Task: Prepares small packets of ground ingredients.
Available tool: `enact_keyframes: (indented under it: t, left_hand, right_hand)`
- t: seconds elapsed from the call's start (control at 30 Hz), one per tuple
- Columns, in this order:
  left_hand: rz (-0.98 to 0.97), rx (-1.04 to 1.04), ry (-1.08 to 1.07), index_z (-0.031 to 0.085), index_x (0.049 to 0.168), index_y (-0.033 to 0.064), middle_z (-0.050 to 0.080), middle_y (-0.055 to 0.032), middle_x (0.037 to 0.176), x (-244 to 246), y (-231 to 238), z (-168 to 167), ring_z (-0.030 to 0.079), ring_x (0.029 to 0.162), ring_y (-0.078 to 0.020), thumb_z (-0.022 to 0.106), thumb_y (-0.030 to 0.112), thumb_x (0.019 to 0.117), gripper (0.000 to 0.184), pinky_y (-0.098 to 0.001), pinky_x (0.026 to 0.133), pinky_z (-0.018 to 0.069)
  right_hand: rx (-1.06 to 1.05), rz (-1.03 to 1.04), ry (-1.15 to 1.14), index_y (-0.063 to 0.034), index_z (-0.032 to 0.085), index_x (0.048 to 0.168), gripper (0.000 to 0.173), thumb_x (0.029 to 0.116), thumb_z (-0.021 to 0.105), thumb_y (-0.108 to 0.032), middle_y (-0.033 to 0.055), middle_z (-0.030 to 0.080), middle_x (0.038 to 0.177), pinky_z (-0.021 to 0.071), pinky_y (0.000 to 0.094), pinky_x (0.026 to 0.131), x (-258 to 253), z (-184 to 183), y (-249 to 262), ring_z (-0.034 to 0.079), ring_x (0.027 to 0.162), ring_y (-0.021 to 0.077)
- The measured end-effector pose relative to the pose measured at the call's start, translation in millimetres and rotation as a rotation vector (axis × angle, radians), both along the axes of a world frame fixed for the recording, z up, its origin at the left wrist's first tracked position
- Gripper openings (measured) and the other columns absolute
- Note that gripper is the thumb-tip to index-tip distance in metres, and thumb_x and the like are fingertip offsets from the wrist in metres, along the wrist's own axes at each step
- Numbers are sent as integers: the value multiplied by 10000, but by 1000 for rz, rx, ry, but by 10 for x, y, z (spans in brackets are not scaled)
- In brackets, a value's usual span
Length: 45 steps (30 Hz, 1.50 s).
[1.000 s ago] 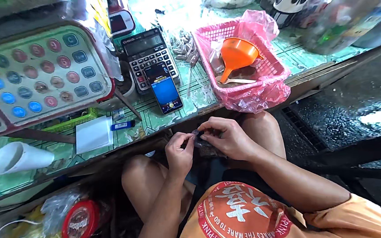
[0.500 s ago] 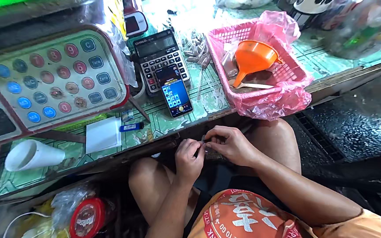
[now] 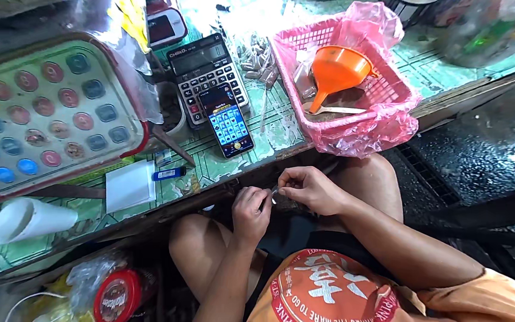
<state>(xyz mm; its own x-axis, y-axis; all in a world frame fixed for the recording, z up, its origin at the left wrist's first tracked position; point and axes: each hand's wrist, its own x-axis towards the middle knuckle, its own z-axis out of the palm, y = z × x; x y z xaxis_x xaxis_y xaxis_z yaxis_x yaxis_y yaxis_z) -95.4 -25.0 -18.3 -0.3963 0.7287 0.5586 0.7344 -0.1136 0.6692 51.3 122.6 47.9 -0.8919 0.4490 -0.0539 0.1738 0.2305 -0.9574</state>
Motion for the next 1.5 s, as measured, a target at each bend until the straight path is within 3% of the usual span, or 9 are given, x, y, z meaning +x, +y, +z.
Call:
enact_keyframes:
  t: [0.13,0.47,0.6,0.73,0.97,1.2,1.33,1.43,1.5]
  left_hand:
    - [-13,-12,5,787,912,61,737,-55,900,25,11,6,696,903,-138,738,116,908,74,-283,852,579]
    - [-20,3,3,790,907,69,741,-48,906,68,28,15,696,903,-133,733,101,895,66,-280,853,578]
    - [9,-3,42,784,886,76,736,-46,889,49,14,24,695,885,-139,729,115,899,69,-288,840,577]
    - [18,-9,59,789,899,79,739,-42,895,46,-1,5,695,882,-137,730,116,893,70,-284,837,576]
    - [-20,12,34,798,953,66,743,-48,925,62,12,149,695,906,-128,715,113,921,100,-276,856,577]
    - [-61,84,75,802,971,58,751,-56,928,61,300,485,699,913,-130,704,108,929,118,-271,854,574]
    - [-91,155,-4,801,955,50,742,-56,908,114,479,635,696,894,-114,722,95,924,96,-250,832,581]
    - [-92,165,-108,798,964,43,743,-54,922,143,543,624,700,902,-102,723,82,921,95,-251,839,589]
    - [-71,188,-165,795,953,30,742,-57,918,142,561,553,703,890,-98,729,65,910,86,-245,830,596]
  right_hand:
    - [-160,-9,50,-92,697,920,94,960,667,-172,-40,631,748,479,202,618,73,4,43,578,667,28]
    - [232,-57,15,-113,753,1059,194,961,694,-269,-37,639,858,471,163,653,174,-22,-75,549,720,-1]
    - [112,-41,70,-89,734,999,130,959,690,-206,-30,675,864,497,169,664,119,-46,-80,588,735,3]
    - [88,-53,23,-100,752,1024,144,962,691,-214,-36,729,907,561,176,737,94,-42,-107,660,788,-3]
    - [57,-47,44,-90,708,956,99,943,701,-188,-31,686,835,528,186,661,111,54,-17,624,719,11]
    - [203,-21,56,-83,708,947,136,955,696,-219,-28,668,817,508,188,652,243,467,210,601,718,12]
    - [315,2,45,-120,703,916,108,956,694,-221,-58,648,783,485,174,606,300,801,362,578,678,0]
    - [448,-16,107,-132,708,908,59,938,692,-179,-64,666,797,541,213,624,320,996,525,619,701,18]
    - [594,-144,121,-123,720,954,66,933,674,-164,-38,694,863,582,269,650,346,1124,720,653,735,52]
